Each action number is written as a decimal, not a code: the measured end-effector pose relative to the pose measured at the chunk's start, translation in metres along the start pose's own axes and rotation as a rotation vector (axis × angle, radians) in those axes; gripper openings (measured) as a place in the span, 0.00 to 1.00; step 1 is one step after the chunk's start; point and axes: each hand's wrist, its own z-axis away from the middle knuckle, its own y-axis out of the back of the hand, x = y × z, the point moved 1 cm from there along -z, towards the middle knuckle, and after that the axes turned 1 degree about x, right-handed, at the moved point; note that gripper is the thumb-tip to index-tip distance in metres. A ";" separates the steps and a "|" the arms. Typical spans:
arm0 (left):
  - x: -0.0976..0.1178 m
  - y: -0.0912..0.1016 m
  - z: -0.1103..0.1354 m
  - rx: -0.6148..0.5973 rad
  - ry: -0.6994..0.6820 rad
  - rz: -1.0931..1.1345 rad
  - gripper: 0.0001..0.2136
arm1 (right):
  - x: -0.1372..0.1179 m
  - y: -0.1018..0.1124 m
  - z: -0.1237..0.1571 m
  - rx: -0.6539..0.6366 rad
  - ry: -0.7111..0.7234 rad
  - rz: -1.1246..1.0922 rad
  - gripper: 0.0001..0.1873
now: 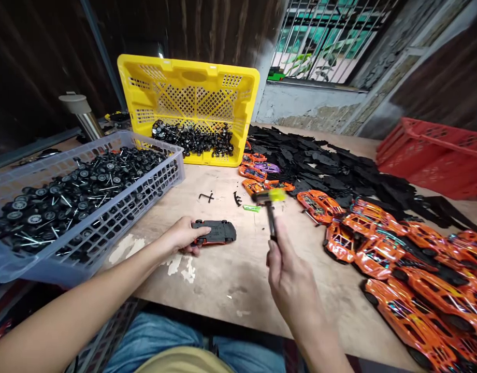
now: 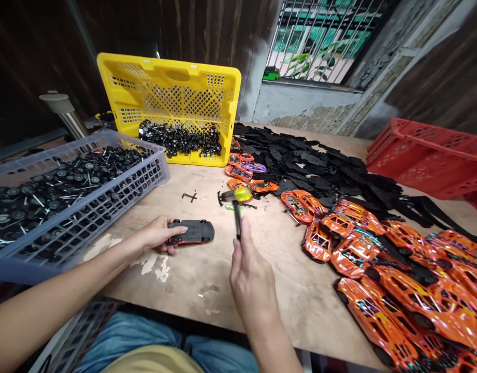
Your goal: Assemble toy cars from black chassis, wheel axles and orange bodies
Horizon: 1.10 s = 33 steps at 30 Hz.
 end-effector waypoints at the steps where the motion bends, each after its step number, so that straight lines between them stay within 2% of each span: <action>1: 0.000 0.000 0.000 0.002 0.001 0.001 0.20 | -0.002 0.000 -0.005 -0.014 -0.012 0.019 0.28; 4: -0.001 -0.001 0.001 0.009 0.007 0.010 0.21 | -0.003 -0.003 -0.014 -0.168 0.008 0.073 0.27; 8: -0.002 0.000 0.000 0.008 -0.011 0.025 0.20 | 0.006 -0.001 -0.007 -0.025 -0.060 0.089 0.27; 12: -0.003 0.001 0.001 0.014 -0.003 0.019 0.20 | 0.005 0.000 0.008 -0.152 0.013 0.120 0.26; 15: -0.002 0.001 0.002 -0.005 -0.014 0.026 0.18 | -0.005 0.000 0.018 0.028 0.053 0.063 0.28; 16: -0.002 0.001 0.002 -0.011 -0.023 0.030 0.18 | -0.009 -0.001 0.021 0.053 0.059 0.074 0.28; 17: -0.002 0.000 0.001 -0.013 -0.031 0.035 0.17 | -0.012 -0.003 0.022 0.023 0.078 0.095 0.29; 20: -0.003 -0.001 0.000 -0.008 -0.053 0.038 0.17 | -0.016 -0.006 0.016 -0.190 0.124 0.145 0.29; 21: -0.004 -0.001 0.000 -0.008 -0.067 0.037 0.17 | -0.015 -0.004 0.010 -0.207 0.122 0.120 0.27; 24: -0.009 0.002 0.005 -0.021 -0.166 0.036 0.18 | -0.007 0.006 -0.011 -0.048 0.140 -0.128 0.26; 26: -0.012 0.005 0.013 -0.046 -0.360 -0.007 0.17 | -0.001 0.007 -0.022 0.059 0.175 -0.355 0.32; 28: -0.014 0.005 0.021 -0.060 -0.581 -0.085 0.16 | 0.002 0.000 -0.027 0.030 0.190 -0.553 0.40; 29: -0.014 0.003 0.025 -0.040 -0.656 -0.099 0.17 | 0.002 -0.005 -0.027 -0.010 0.175 -0.633 0.41; 31: -0.015 -0.006 0.031 0.080 -0.688 0.009 0.23 | -0.002 -0.018 -0.023 -0.031 0.100 -0.785 0.37; 33: -0.016 -0.023 0.036 0.193 -0.606 0.276 0.31 | -0.010 -0.029 -0.017 0.065 -0.012 -0.934 0.33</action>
